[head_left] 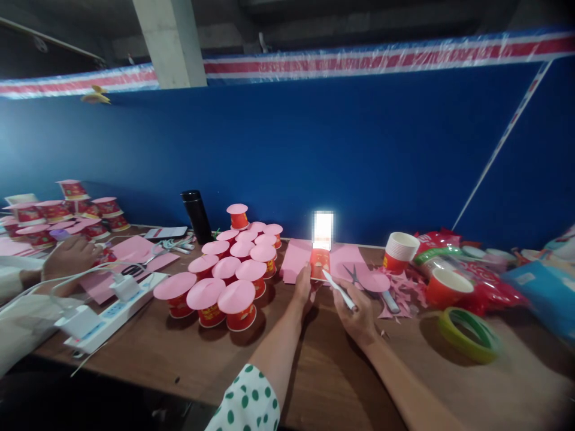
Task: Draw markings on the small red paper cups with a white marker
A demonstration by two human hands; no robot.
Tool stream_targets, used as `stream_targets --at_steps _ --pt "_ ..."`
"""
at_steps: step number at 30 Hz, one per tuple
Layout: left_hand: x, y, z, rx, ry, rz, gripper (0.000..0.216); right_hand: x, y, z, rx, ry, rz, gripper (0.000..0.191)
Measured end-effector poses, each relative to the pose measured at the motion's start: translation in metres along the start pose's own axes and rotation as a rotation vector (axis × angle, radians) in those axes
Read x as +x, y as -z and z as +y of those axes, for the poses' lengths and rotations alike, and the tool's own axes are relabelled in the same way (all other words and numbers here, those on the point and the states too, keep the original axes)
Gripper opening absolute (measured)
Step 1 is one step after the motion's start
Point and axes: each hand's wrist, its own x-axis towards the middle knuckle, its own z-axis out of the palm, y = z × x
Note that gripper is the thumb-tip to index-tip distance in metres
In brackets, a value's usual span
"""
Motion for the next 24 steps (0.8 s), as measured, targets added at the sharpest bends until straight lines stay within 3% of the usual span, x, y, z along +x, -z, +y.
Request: stream_targets --at_steps 24 --pt "0.0005 0.0014 -0.0019 -0.014 -0.016 -0.033 0.04 -0.0003 -0.0006 0.0009 -0.013 -0.011 -0.002 0.022"
